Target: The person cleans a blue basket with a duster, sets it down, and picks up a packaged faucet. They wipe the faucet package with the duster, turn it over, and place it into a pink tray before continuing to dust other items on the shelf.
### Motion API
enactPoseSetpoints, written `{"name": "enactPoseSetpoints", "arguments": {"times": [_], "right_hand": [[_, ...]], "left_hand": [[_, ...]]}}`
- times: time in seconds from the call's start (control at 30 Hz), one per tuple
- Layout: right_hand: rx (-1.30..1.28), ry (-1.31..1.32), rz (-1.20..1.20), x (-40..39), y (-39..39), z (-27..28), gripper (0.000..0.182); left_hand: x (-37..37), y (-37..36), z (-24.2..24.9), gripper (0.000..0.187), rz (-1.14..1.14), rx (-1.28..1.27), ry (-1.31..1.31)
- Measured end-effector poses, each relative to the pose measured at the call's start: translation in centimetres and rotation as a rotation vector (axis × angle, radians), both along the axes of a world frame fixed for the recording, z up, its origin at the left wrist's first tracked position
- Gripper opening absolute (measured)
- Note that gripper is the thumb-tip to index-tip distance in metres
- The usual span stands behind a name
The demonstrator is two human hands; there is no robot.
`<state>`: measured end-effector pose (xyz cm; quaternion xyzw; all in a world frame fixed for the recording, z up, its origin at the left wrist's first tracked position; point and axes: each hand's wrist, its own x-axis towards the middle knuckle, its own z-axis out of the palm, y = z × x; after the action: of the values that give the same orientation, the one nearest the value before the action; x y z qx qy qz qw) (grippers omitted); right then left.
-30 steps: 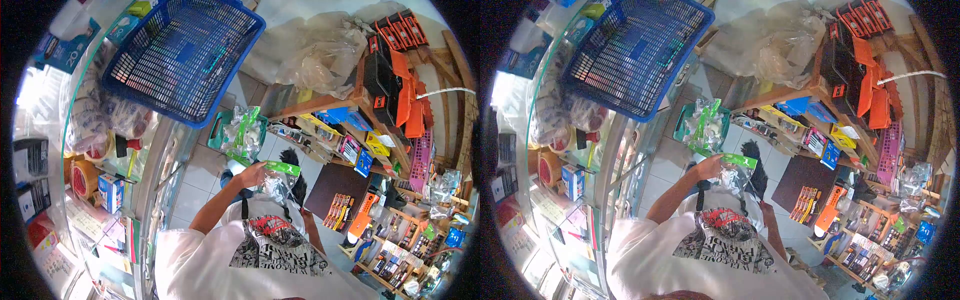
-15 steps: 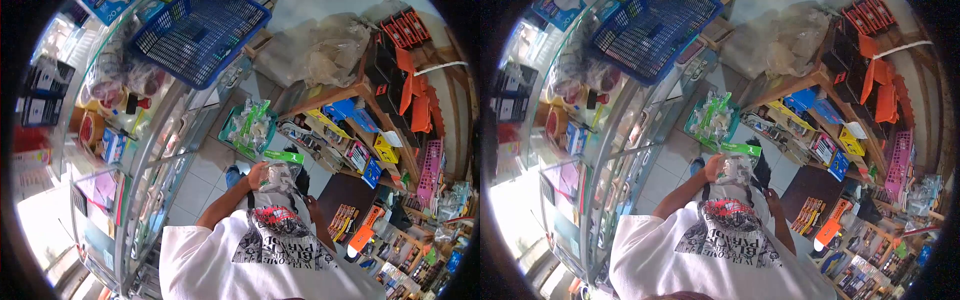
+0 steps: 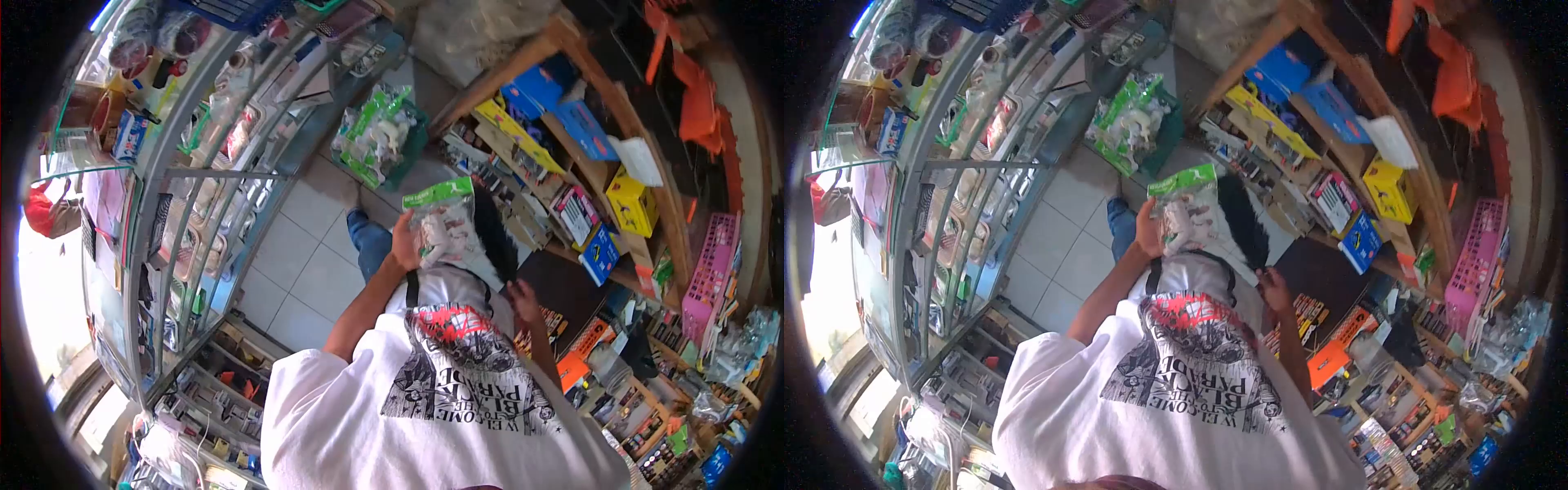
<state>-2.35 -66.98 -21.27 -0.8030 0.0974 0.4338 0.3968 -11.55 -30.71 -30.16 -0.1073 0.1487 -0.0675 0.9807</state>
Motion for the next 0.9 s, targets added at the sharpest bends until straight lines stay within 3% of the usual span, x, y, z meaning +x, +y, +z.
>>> {"name": "enactPoseSetpoints", "arguments": {"times": [0.1,0.23,0.27,0.4,0.5,0.53,0.63,0.67,0.77,0.83,0.9], "right_hand": [[0.127,-0.058,0.007,0.8,-3.8,-1.9,0.014],[0.161,-0.032,-0.117,0.6,-1.8,2.9,0.018],[0.334,-0.035,-0.162,0.4,-2.0,2.5,0.028],[0.419,-0.273,-0.019,0.0,-1.2,4.4,0.025],[0.448,-0.179,-0.032,-0.6,-0.5,7.2,0.019],[0.417,-0.225,-0.043,-1.2,0.8,9.2,0.011],[0.504,-0.259,-0.102,-3.1,1.5,9.7,0.010],[0.445,-0.281,0.110,-3.3,-0.6,6.9,0.024],[0.461,-0.296,0.300,-3.8,-0.7,9.8,0.040],[0.436,-0.340,0.156,-5.0,-0.6,10.4,0.047],[0.488,-0.478,-0.038,-6.9,-0.8,7.8,0.046]], "left_hand": [[0.2,-1.4,1.0,0.080,0.059,0.027,0.026],[0.4,-1.8,3.6,0.076,0.101,0.081,0.016],[0.5,-1.8,4.3,0.075,0.107,0.096,0.010],[0.6,-1.5,6.8,0.074,0.134,0.174,0.003],[1.5,-0.8,10.7,0.077,0.162,0.281,0.006],[1.8,-0.6,11.3,0.077,0.164,0.286,0.000],[3.0,-0.4,12.2,0.080,0.125,0.363,-0.045],[3.6,-0.3,12.2,0.081,0.102,0.397,-0.065],[5.4,-0.1,11.6,0.084,0.055,0.275,-0.044],[7.6,-1.5,12.9,0.085,0.037,0.325,-0.335],[8.9,-3.0,16.3,0.083,0.034,0.428,-0.021]]}}
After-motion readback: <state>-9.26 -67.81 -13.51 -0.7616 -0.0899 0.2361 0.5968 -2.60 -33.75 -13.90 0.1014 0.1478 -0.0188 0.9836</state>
